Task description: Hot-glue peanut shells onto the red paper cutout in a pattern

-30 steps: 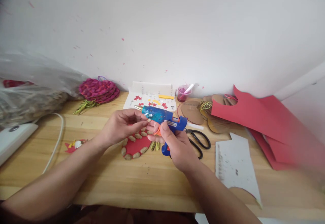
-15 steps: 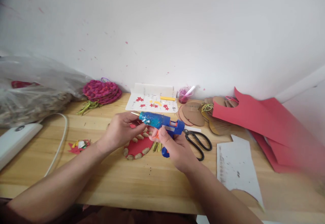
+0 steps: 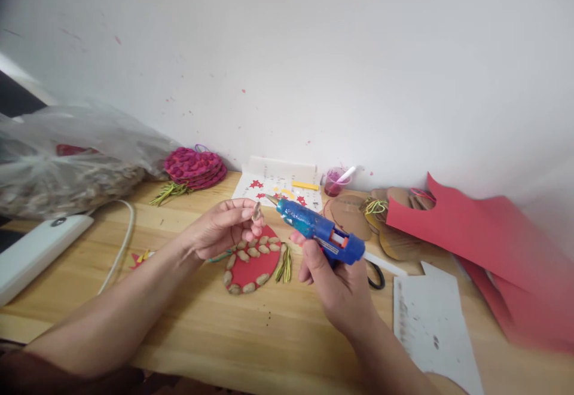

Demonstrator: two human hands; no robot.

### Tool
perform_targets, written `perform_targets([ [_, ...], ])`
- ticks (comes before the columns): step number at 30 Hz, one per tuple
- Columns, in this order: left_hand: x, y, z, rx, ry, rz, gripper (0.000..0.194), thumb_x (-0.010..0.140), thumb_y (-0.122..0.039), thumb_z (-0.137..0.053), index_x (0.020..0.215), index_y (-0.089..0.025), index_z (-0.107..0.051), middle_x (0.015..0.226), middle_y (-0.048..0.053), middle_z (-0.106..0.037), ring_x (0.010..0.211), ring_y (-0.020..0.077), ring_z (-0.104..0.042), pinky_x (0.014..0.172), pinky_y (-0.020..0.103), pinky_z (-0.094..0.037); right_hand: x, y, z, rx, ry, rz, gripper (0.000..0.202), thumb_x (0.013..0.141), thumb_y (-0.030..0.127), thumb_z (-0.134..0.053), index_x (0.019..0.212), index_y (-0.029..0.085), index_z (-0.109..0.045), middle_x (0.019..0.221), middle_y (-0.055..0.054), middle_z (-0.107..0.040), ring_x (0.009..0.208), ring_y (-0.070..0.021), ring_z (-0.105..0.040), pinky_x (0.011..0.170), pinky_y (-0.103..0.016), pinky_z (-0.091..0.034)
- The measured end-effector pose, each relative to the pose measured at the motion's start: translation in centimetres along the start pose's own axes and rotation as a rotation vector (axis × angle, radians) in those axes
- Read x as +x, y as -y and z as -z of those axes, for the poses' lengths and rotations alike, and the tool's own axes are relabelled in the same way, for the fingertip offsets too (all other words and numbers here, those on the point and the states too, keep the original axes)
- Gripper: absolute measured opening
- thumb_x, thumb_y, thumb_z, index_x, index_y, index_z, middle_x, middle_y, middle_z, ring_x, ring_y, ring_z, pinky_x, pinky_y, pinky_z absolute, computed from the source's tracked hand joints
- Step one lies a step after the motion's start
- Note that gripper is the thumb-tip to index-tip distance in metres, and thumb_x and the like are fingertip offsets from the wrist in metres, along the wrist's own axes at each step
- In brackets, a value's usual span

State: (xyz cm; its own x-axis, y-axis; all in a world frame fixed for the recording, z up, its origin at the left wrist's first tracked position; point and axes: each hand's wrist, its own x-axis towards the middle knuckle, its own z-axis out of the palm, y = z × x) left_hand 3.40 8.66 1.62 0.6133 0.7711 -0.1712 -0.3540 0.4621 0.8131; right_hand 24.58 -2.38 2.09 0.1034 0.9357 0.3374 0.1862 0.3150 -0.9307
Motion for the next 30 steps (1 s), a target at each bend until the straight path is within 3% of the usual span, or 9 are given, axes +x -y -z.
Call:
perform_targets([
  [7, -0.05, -0.23, 0.38, 0.011, 0.033, -0.024, 0.034, 0.065, -0.031, -0.093, 0.079, -0.011, -0.069, 0.07, 0.004, -0.073, 0.057, 0.0101, -0.068, 0.055, 0.016, -0.057, 0.12, 0.73, -0.3, -0.171, 0.059, 0.102, 0.022, 0.101, 0.034, -0.055, 0.089, 0.021, -0.068, 0.061, 0.0, -0.063, 0.051, -0.0127, -0.059, 0.048, -0.025, -0.049],
  [18, 0.09, -0.32, 0.69, 0.019, 0.03, -0.012, 0.033, 0.064, -0.03, -0.093, 0.079, -0.012, -0.07, 0.068, 0.005, -0.073, 0.055, 0.0104, -0.068, 0.055, 0.017, -0.057, 0.06, 0.77, -0.15, -0.268, 0.081, 0.101, 0.034, 0.101, 0.035, -0.051, 0.072, 0.021, -0.059, 0.057, 0.0, -0.06, 0.05, -0.0135, -0.057, 0.048, -0.027, -0.045],
  [30, 0.14, -0.19, 0.84, 0.018, 0.025, -0.004, 0.03, 0.067, -0.027, -0.091, 0.081, -0.012, -0.07, 0.069, 0.005, -0.073, 0.058, 0.0122, -0.069, 0.055, 0.018, -0.057, 0.11, 0.84, -0.25, -0.273, 0.076, 0.084, 0.03, 0.1, 0.035, -0.052, 0.074, 0.022, -0.059, 0.054, 0.001, -0.058, 0.048, -0.0138, -0.055, 0.045, -0.027, -0.045],
])
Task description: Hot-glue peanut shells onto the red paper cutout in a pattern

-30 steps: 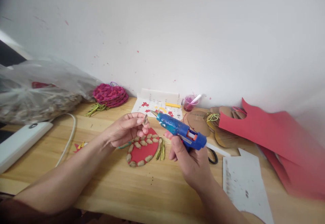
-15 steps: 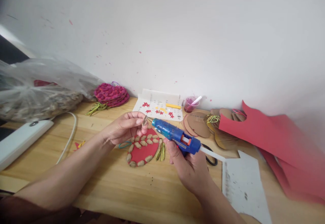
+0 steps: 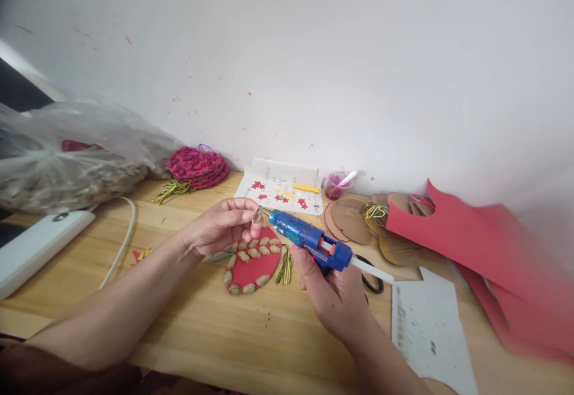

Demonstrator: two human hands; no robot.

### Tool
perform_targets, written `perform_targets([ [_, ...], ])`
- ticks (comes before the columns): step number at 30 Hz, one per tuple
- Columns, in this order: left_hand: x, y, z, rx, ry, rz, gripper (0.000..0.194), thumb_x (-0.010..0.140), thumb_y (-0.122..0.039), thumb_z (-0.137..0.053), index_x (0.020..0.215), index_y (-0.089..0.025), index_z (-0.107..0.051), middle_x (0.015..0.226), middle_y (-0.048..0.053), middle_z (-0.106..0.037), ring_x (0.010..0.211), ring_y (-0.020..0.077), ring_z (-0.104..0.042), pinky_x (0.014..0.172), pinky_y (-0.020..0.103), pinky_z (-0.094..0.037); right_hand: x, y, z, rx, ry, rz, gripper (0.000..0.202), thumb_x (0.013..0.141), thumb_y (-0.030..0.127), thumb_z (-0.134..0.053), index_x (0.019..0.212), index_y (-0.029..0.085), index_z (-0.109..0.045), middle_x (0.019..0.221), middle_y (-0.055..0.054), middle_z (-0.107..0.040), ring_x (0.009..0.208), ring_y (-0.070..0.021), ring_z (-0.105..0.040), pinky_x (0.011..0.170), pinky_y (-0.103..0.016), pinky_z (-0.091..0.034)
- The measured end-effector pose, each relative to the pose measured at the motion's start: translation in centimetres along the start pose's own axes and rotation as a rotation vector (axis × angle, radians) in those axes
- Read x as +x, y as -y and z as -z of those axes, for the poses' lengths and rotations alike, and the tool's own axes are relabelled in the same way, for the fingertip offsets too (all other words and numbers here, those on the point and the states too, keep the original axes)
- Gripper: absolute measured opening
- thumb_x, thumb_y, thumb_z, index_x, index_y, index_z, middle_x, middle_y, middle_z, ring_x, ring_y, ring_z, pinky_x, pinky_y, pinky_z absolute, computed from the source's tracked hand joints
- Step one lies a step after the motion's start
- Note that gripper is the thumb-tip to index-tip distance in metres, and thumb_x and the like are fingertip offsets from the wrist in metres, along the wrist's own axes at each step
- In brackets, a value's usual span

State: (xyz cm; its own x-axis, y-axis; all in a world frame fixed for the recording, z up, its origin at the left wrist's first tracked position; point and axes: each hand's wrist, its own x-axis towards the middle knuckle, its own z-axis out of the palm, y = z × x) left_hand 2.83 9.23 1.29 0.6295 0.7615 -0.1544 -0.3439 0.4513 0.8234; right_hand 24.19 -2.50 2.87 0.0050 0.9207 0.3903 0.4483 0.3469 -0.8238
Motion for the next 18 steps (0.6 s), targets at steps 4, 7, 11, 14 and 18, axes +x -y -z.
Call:
perform_targets([
  [4, -0.01, -0.01, -0.08, 0.007, -0.003, 0.008, 0.032, 0.064, -0.03, -0.092, 0.08, -0.011, -0.071, 0.068, 0.006, -0.073, 0.058, 0.012, -0.069, 0.055, 0.018, -0.057, -0.06, -0.24, 0.0, -0.008, 0.001, -0.007, 0.033, 0.1, 0.036, -0.052, 0.071, 0.022, -0.056, 0.054, 0.001, -0.058, 0.048, -0.0137, -0.056, 0.046, -0.027, -0.046],
  [7, -0.06, -0.09, -0.11, 0.01, 0.0, 0.011, 0.033, 0.063, -0.03, -0.093, 0.079, -0.011, -0.071, 0.068, 0.006, -0.073, 0.057, 0.0112, -0.068, 0.055, 0.017, -0.057, -0.19, -0.46, -0.02, 0.004, 0.006, -0.027, 0.033, 0.1, 0.037, -0.053, 0.071, 0.022, -0.058, 0.056, 0.0, -0.058, 0.05, -0.0144, -0.057, 0.047, -0.028, -0.047],
  [11, -0.11, -0.1, -0.08, 0.007, 0.008, 0.01, 0.03, 0.065, -0.029, -0.092, 0.079, -0.011, -0.071, 0.068, 0.006, -0.073, 0.056, 0.0112, -0.068, 0.054, 0.017, -0.057, -0.37, -0.73, -0.02, 0.019, 0.013, -0.042, 0.032, 0.1, 0.038, -0.054, 0.072, 0.022, -0.058, 0.057, 0.0, -0.057, 0.052, -0.0148, -0.057, 0.049, -0.029, -0.048],
  [14, -0.13, -0.07, -0.08, 0.003, 0.007, 0.01, 0.03, 0.065, -0.028, -0.091, 0.079, -0.011, -0.071, 0.068, 0.006, -0.073, 0.056, 0.0114, -0.068, 0.054, 0.017, -0.057, -0.43, -0.8, 0.01, 0.012, 0.016, -0.054, 0.032, 0.1, 0.038, -0.053, 0.073, 0.022, -0.057, 0.056, 0.001, -0.057, 0.05, -0.0143, -0.056, 0.048, -0.029, -0.046],
  [18, -0.14, -0.06, -0.1, 0.002, 0.011, 0.008, 0.028, 0.067, -0.027, -0.09, 0.079, -0.011, -0.071, 0.068, 0.006, -0.073, 0.056, 0.0113, -0.068, 0.054, 0.017, -0.057, -0.41, -0.72, 0.07, 0.001, 0.018, -0.057, 0.032, 0.1, 0.038, -0.053, 0.073, 0.021, -0.057, 0.057, 0.001, -0.058, 0.05, -0.0143, -0.056, 0.049, -0.029, -0.045],
])
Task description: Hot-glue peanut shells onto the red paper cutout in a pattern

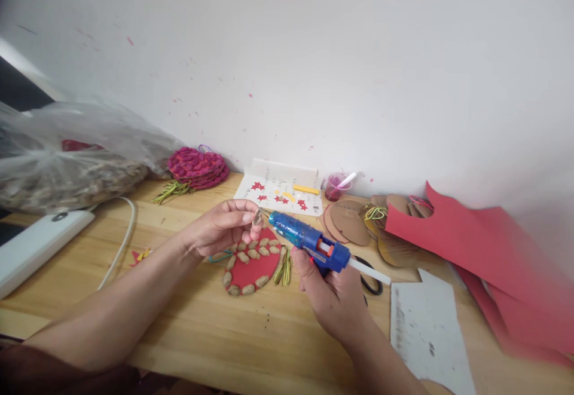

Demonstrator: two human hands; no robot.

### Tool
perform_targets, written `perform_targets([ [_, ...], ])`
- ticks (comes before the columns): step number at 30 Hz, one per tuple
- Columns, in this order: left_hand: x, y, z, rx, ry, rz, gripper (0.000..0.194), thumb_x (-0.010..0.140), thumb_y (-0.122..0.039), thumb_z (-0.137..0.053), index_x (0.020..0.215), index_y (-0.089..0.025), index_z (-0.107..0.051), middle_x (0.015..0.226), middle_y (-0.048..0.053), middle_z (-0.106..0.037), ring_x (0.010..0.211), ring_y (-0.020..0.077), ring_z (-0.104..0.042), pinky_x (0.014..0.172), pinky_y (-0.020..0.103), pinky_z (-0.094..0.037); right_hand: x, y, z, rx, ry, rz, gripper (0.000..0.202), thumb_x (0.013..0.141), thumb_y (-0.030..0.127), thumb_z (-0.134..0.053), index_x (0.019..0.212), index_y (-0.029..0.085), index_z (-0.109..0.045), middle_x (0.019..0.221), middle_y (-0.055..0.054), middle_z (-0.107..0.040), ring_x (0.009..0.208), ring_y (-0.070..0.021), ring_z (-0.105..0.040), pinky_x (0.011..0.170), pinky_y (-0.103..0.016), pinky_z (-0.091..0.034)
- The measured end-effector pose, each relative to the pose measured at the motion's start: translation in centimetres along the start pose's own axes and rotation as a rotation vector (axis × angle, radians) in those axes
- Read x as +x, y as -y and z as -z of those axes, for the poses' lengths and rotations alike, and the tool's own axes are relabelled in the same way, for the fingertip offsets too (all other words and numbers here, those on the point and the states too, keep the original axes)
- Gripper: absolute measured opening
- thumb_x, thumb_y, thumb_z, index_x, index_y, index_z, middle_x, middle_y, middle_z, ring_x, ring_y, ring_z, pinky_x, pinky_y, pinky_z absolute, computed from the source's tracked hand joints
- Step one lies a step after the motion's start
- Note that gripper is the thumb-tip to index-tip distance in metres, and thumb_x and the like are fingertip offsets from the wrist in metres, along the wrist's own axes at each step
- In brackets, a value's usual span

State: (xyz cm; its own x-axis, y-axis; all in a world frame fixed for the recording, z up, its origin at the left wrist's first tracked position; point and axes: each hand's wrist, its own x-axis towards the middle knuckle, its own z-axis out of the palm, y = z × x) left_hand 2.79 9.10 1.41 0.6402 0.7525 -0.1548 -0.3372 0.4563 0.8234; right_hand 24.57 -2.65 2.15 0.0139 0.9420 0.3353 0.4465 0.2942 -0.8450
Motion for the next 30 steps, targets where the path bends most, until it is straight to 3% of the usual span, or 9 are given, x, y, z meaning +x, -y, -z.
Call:
perform_targets([
  [24, 0.02, -0.09, -0.1, -0.003, 0.011, 0.012, 0.034, 0.06, -0.03, -0.095, 0.078, -0.011, -0.073, 0.064, 0.006, -0.073, 0.053, 0.012, -0.068, 0.052, 0.017, -0.056, -0.01, -0.28, 0.12, -0.021, -0.019, 0.038, 0.035, 0.101, 0.035, -0.053, 0.069, 0.021, -0.057, 0.055, 0.001, -0.058, 0.05, -0.0128, -0.057, 0.05, -0.027, -0.044],
  [30, 0.01, -0.12, -0.06, -0.004, 0.015, 0.002, 0.034, 0.06, -0.031, -0.095, 0.076, -0.011, -0.073, 0.064, 0.006, -0.072, 0.053, 0.0119, -0.068, 0.052, 0.017, -0.057, -0.03, -0.38, -0.02, -0.017, -0.024, 0.036, 0.03, 0.101, 0.034, -0.053, 0.076, 0.02, -0.062, 0.058, 0.001, -0.06, 0.05, -0.0127, -0.058, 0.049, -0.027, -0.045],
])
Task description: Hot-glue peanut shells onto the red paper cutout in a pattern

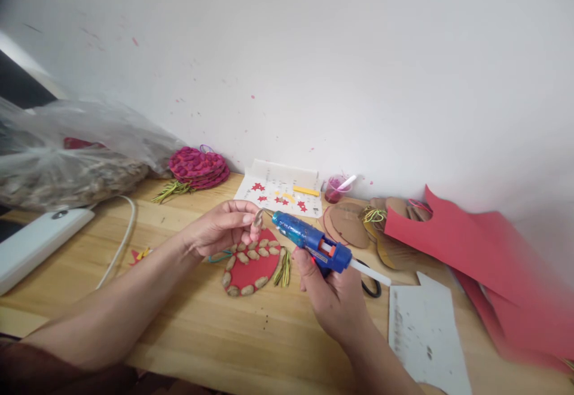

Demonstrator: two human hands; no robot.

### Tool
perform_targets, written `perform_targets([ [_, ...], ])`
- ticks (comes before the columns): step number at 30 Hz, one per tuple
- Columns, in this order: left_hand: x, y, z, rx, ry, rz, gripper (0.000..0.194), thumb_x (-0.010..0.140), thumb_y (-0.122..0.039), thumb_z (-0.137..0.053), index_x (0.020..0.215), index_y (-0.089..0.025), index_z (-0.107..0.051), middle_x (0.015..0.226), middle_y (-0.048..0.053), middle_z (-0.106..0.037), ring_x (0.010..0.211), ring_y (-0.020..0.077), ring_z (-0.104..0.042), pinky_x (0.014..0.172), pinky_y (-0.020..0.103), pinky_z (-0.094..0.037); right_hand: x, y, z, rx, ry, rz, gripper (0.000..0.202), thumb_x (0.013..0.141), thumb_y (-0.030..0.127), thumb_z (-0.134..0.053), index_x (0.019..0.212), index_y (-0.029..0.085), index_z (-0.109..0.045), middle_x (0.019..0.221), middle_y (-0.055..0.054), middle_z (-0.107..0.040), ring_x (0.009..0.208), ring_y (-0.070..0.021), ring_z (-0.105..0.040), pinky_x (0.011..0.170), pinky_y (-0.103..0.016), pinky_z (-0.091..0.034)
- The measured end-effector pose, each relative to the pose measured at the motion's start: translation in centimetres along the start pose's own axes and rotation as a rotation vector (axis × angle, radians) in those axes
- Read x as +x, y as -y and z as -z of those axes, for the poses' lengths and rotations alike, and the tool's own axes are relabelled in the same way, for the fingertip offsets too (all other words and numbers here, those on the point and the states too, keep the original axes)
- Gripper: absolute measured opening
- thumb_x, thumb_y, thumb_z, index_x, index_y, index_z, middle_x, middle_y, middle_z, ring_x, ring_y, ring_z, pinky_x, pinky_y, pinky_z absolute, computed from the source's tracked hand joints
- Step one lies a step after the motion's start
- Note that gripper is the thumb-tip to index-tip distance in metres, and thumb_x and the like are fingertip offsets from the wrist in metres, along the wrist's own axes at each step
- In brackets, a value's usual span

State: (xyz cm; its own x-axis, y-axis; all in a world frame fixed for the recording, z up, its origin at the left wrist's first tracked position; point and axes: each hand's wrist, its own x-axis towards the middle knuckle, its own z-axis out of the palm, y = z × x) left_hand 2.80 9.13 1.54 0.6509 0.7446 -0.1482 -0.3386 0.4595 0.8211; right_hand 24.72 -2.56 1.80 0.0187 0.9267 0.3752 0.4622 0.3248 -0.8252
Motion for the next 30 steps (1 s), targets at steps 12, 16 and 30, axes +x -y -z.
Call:
perform_targets([
  [12, 0.08, 0.03, 0.18, -0.005, -0.012, -0.003, 0.036, 0.058, -0.032, -0.096, 0.076, -0.011, -0.074, 0.065, 0.006, -0.073, 0.054, 0.0126, -0.068, 0.052, 0.017, -0.057, -0.02, 0.04, 0.03, 0.001, -0.002, -0.013, 0.025, 0.101, 0.034, -0.053, 0.087, 0.019, -0.067, 0.058, 0.001, -0.06, 0.049, -0.0122, -0.056, 0.048, -0.026, -0.044],
  [16, 0.16, 0.05, 0.17, -0.008, -0.013, -0.004, 0.036, 0.058, -0.032, -0.096, 0.077, -0.011, -0.074, 0.065, 0.007, -0.073, 0.054, 0.0127, -0.068, 0.052, 0.017, -0.057, -0.14, -0.1, -0.05, 0.006, -0.005, -0.022, 0.023, 0.101, 0.034, -0.054, 0.091, 0.019, -0.068, 0.056, 0.002, -0.059, 0.049, -0.0123, -0.056, 0.047, -0.026, -0.044],
  [30, 0.21, 0.06, 0.33, -0.029, -0.02, -0.008, 0.036, 0.058, -0.03, -0.096, 0.078, -0.01, -0.074, 0.065, 0.008, -0.073, 0.055, 0.013, -0.069, 0.052, 0.017, -0.058, -0.15, -0.21, 0.06, 0.023, 0.015, -0.055, 0.024, 0.101, 0.035, -0.054, 0.091, 0.019, -0.068, 0.056, 0.002, -0.058, 0.05, -0.0128, -0.055, 0.048, -0.027, -0.044],
])
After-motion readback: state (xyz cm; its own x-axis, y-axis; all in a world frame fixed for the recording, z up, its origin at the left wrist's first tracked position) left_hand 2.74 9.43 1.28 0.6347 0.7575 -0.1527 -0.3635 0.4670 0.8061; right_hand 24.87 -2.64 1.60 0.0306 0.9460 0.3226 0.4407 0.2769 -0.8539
